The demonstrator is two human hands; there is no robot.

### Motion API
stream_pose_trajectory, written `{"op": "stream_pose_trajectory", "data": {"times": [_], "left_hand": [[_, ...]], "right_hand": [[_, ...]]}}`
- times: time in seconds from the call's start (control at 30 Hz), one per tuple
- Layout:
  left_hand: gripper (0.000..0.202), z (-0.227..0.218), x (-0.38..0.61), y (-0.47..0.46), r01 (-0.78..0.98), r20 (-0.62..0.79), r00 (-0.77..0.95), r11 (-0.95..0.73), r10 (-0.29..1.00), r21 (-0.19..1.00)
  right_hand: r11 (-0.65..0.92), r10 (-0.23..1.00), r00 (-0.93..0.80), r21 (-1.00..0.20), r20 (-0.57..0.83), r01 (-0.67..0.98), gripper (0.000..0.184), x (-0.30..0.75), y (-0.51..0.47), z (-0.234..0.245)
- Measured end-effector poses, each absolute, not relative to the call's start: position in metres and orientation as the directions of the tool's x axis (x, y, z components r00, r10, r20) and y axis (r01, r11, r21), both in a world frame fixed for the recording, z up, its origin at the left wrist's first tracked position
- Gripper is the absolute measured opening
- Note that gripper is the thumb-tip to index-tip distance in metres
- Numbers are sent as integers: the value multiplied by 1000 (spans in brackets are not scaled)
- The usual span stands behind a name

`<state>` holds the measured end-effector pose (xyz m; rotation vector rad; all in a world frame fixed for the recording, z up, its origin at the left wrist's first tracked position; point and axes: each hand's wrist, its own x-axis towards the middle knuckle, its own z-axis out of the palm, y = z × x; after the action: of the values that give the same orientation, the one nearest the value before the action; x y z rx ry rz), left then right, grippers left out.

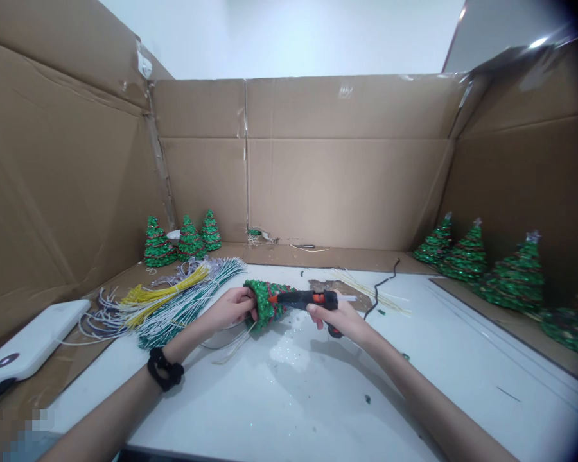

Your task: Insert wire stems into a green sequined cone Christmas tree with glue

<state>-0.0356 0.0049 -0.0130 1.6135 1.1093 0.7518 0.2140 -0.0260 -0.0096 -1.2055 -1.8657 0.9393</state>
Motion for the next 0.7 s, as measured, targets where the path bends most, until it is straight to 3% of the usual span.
{"op": "stream_pose_trajectory", "data": {"times": [0.5, 0.7], "left_hand": [[13, -16, -36, 7, 292, -25, 393, -99, 919, 951], [13, -20, -36, 10, 278, -39, 373, -72, 927, 958]], "right_hand": [[284, 927, -345, -872, 144, 399, 40, 213, -33, 0], [338, 916, -359, -823, 177, 456, 41, 223, -32, 9]]}}
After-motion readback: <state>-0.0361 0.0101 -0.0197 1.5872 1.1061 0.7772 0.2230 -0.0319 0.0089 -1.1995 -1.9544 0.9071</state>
